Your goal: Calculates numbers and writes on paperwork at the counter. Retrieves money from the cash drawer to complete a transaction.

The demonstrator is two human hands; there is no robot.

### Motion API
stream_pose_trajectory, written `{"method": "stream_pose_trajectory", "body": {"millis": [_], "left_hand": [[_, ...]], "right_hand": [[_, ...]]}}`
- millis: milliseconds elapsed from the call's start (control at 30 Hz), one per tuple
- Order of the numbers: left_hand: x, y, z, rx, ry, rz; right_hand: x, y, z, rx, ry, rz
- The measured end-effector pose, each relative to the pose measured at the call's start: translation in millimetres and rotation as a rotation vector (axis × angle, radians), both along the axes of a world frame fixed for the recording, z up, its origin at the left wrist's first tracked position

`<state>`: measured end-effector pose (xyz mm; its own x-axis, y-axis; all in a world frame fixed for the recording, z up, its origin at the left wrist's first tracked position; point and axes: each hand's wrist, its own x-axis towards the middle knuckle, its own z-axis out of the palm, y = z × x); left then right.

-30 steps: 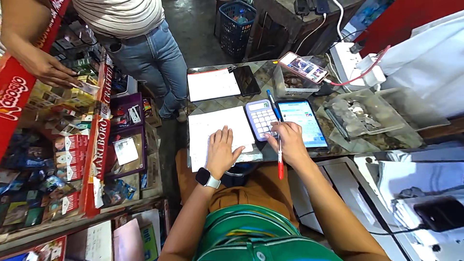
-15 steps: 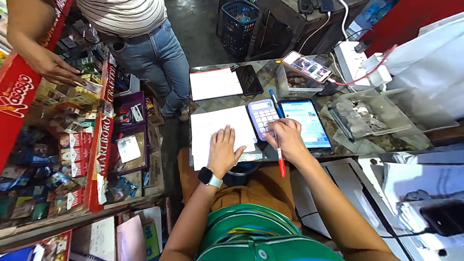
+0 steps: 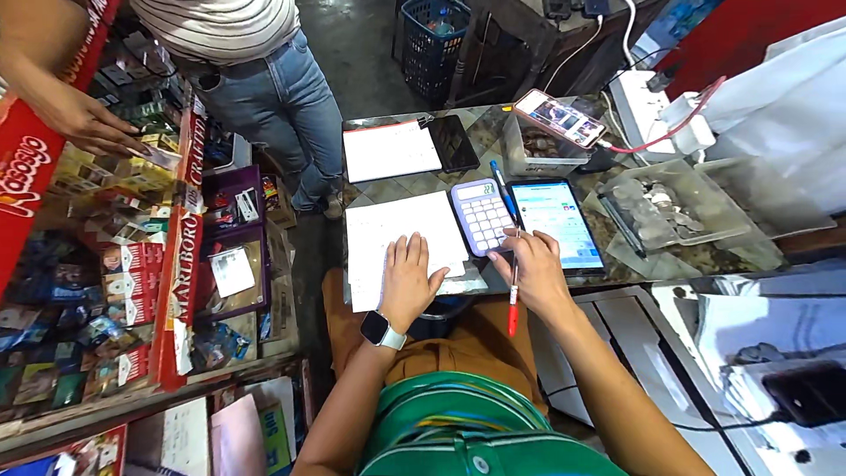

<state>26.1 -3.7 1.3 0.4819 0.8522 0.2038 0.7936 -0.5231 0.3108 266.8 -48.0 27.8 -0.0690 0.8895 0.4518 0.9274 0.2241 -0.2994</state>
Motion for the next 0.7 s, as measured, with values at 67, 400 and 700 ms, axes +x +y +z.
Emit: {"method": "stream_pose_trajectory", "body": {"millis": [67,400,700], "left_hand": [[1,-1,0,-0.023,0.007,0.015],[-1,28,2,-0.075,0.047,0.03],[0,29,-2,-0.013,0.022,0.022]], "right_hand": [[-6,4,4,0.009,0.009,0.026],[-2,11,5,-0.026,0.01,-0.008],[4,28,7,-0.115,-0.008,-0.011]]}}
